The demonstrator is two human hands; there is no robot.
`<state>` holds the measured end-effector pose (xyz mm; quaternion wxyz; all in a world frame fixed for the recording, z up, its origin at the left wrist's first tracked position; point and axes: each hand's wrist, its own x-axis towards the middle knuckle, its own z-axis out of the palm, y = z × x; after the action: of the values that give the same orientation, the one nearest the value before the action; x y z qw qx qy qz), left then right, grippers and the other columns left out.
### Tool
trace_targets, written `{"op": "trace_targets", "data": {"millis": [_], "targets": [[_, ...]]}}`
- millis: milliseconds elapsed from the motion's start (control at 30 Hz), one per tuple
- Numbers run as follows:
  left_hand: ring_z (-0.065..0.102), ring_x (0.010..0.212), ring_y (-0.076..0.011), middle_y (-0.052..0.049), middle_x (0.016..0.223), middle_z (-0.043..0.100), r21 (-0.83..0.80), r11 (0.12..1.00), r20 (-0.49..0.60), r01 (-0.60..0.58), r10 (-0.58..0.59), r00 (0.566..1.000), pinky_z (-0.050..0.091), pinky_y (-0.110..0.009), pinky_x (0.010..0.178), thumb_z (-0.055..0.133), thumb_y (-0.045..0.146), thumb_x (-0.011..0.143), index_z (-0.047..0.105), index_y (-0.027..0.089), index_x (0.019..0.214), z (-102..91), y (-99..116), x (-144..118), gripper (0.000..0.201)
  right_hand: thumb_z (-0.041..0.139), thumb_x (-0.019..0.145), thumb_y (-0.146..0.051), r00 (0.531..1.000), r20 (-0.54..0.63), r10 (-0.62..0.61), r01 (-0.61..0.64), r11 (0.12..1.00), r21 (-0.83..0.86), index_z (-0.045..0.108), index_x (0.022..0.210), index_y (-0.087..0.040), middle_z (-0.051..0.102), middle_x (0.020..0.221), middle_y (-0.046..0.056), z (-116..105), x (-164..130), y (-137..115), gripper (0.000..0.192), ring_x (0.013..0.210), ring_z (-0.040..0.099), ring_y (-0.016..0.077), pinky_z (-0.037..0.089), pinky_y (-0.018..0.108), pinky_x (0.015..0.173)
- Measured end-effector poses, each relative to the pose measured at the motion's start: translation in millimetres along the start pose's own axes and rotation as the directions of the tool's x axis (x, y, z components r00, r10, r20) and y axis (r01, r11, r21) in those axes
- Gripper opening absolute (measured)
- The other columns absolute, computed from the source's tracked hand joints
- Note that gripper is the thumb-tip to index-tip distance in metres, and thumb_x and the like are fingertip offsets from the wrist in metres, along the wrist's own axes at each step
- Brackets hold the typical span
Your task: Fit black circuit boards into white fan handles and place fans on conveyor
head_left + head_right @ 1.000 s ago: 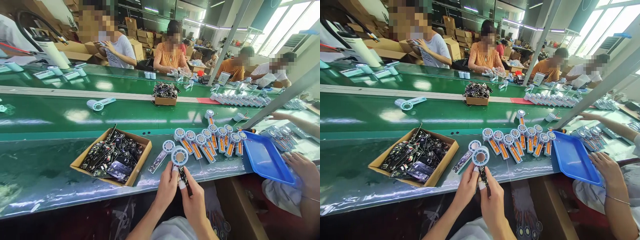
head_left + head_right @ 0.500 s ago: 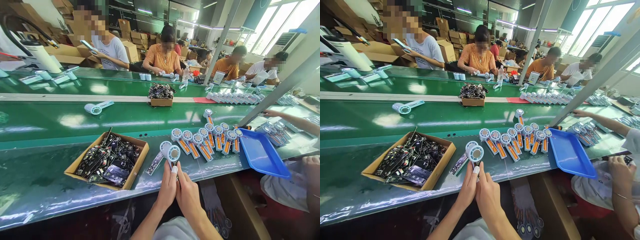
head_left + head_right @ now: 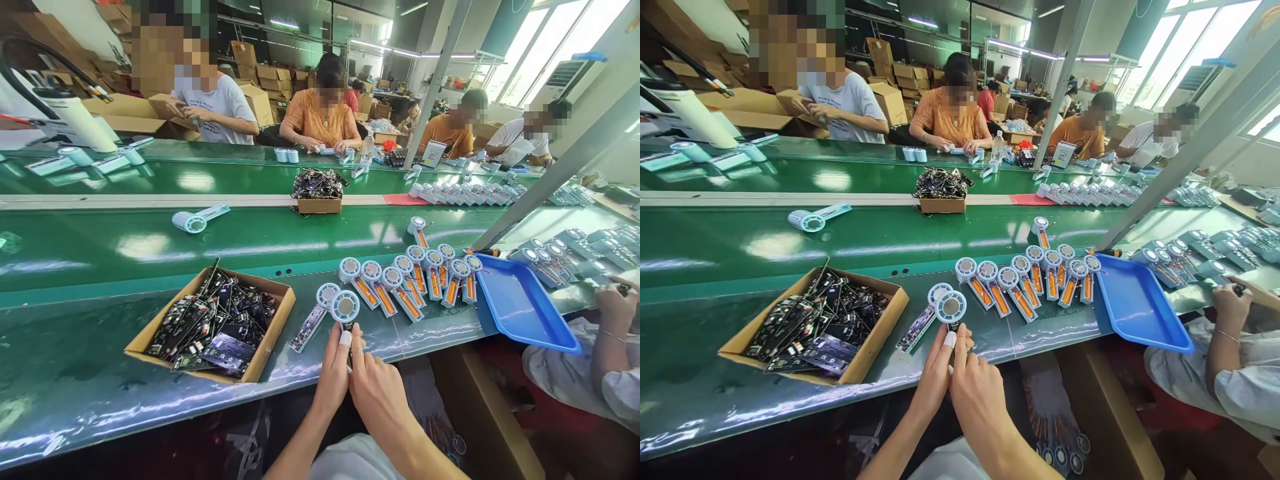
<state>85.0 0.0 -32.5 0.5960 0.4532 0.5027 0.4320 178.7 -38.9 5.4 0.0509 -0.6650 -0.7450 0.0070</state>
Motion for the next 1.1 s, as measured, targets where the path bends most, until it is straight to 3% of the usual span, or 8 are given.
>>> {"op": "trace_targets", "data": {"millis": [100,233,433,600,733,867,1000,1100], "targets": [[0.062,0.120,-0.0266,-0.011,0.122,0.071,0.043,0.998,0.017,0.044,-0.045,0.999,0.046,-0.039,0.102,0.046,0.052,0.094,0.061,0.020,0.126,-0.8,14.2,-1.7,0.048,0.045,0.093,-0.007,0.990,-0.141,0.005,0.005,0.998,0.065,0.017,0.160,-0.020,0.070,0.105,0.015,9.9,-1.4,4.1,0.073,0.079,0.072,0.0238,0.056,0.029,0.062],[0.070,0.096,-0.0265,-0.010,0.099,0.077,0.286,0.956,0.131,-0.067,0.030,0.991,0.053,-0.038,0.088,0.040,0.047,0.097,0.070,0.019,0.111,-21.5,38.1,-5.1,0.044,0.037,0.099,-0.015,0.976,-0.218,0.025,0.021,0.978,0.205,0.006,0.161,-0.019,0.068,0.091,0.009,19.9,-9.3,18.9,0.069,0.069,0.069,0.0213,0.053,0.027,0.054],[0.065,0.110,-0.0331,-0.016,0.114,0.072,0.731,0.620,-0.073,-0.285,0.486,0.871,0.050,-0.048,0.096,0.038,0.041,0.095,0.070,0.017,0.109,-66.5,43.4,8.8,0.043,0.036,0.093,-0.004,0.988,-0.148,0.044,-0.026,0.993,0.119,0.030,0.154,-0.025,0.064,0.113,0.012,24.2,-8.3,20.9,0.065,0.065,0.067,0.0163,0.051,0.025,0.054],[0.068,0.110,-0.0259,-0.011,0.112,0.074,0.627,0.722,0.077,-0.292,0.316,0.946,0.054,-0.041,0.095,0.028,0.041,0.100,0.071,0.020,0.110,-68.1,35.2,16.7,0.049,0.063,0.091,-0.024,0.997,-0.079,0.005,0.003,0.995,0.097,0.058,0.131,-0.021,0.065,0.106,0.014,11.8,22.9,-7.5,0.041,0.093,0.065,0.0295,0.055,0.041,0.079],[0.069,0.103,-0.0261,-0.012,0.104,0.075,0.506,0.817,-0.022,-0.276,0.332,0.943,0.057,-0.041,0.088,0.025,0.044,0.100,0.073,0.018,0.098,-66.1,36.1,15.0,0.055,0.072,0.085,-0.030,0.979,-0.086,0.186,-0.179,0.980,0.089,0.059,0.125,-0.011,0.058,0.128,0.028,18.6,51.0,-39.6,0.047,0.106,0.062,0.0375,0.051,0.049,0.086],[0.068,0.092,-0.0228,-0.011,0.102,0.072,0.406,0.822,-0.217,-0.399,0.511,0.832,0.058,-0.036,0.078,0.029,0.042,0.101,0.070,0.018,0.098,-71.7,29.5,2.8,0.048,0.064,0.089,-0.018,0.979,-0.037,0.200,-0.192,0.968,0.164,0.063,0.108,-0.013,0.056,0.131,0.027,21.7,62.1,-40.8,0.019,0.104,0.063,0.0352,0.050,0.048,0.087],[0.066,0.079,-0.0202,-0.007,0.089,0.069,0.470,0.680,-0.291,-0.563,0.721,0.629,0.056,-0.033,0.069,0.032,0.037,0.101,0.068,0.020,0.096,-82.9,6.3,-5.5,0.040,0.060,0.092,-0.025,0.993,0.017,-0.116,0.087,0.823,0.562,0.061,0.105,-0.018,0.065,0.105,0.009,-14.6,69.0,6.1,0.015,0.087,0.065,0.0217,0.051,0.031,0.075],[0.069,0.084,-0.0221,-0.010,0.093,0.071,0.551,0.633,-0.173,-0.544,0.725,0.667,0.058,-0.034,0.072,0.035,0.035,0.100,0.067,0.019,0.101,-84.6,-7.7,5.8,0.036,0.052,0.097,-0.030,0.985,-0.053,-0.162,0.164,0.818,0.551,0.058,0.114,-0.019,0.064,0.106,0.007,-54.1,116.1,51.5,0.021,0.093,0.062,0.0204,0.049,0.029,0.081]]}}
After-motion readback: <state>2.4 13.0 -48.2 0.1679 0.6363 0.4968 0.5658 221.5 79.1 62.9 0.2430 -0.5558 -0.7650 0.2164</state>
